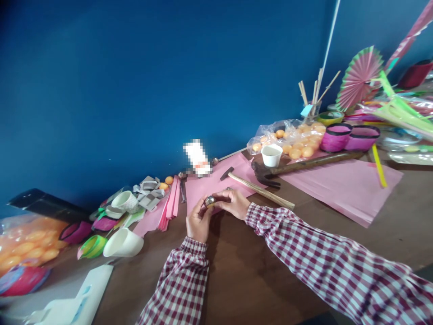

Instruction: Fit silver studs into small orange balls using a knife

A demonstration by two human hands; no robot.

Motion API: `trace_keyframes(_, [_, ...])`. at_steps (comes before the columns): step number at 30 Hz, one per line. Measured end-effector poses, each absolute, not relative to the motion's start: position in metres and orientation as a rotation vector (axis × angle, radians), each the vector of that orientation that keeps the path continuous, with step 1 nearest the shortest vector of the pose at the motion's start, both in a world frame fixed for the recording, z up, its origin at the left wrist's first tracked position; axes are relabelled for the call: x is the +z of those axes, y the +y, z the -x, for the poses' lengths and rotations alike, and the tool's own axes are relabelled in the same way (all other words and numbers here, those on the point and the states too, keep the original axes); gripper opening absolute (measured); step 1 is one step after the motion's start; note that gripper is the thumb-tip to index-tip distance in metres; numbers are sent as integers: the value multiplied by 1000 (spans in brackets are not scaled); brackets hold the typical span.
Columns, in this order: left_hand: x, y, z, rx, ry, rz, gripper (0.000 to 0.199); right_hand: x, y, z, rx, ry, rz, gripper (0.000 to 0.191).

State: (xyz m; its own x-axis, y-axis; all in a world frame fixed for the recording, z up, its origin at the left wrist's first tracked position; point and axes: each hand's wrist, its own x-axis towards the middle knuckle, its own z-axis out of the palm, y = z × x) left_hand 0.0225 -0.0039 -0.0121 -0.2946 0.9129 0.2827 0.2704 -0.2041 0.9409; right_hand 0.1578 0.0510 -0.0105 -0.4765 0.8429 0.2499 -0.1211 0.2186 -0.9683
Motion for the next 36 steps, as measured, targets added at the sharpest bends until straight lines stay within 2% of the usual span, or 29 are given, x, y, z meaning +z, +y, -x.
trace_keyframes(8, [-9,-4,-23,1526,1535,-1441,39,-6,48,-157,1444,-1566,772,37])
trace_keyframes(17, [-6,-6,-26,1540,1482,-1325,38,-6,48,-157,1432,-1557,817,34])
trace_keyframes(24, [-8,-4,-25,1546,1415,-1187,40,-4,43,-156,1274,-1636,773,30])
trace_keyframes(29, [-15,-2,-22,1562,1226,-1071,45,0,36,-154,1282,-1644,732,34])
trace_keyframes(36, [-21,0,-23,1593,1237,-1010,42,0,33,-154,1113,-1737,779,31])
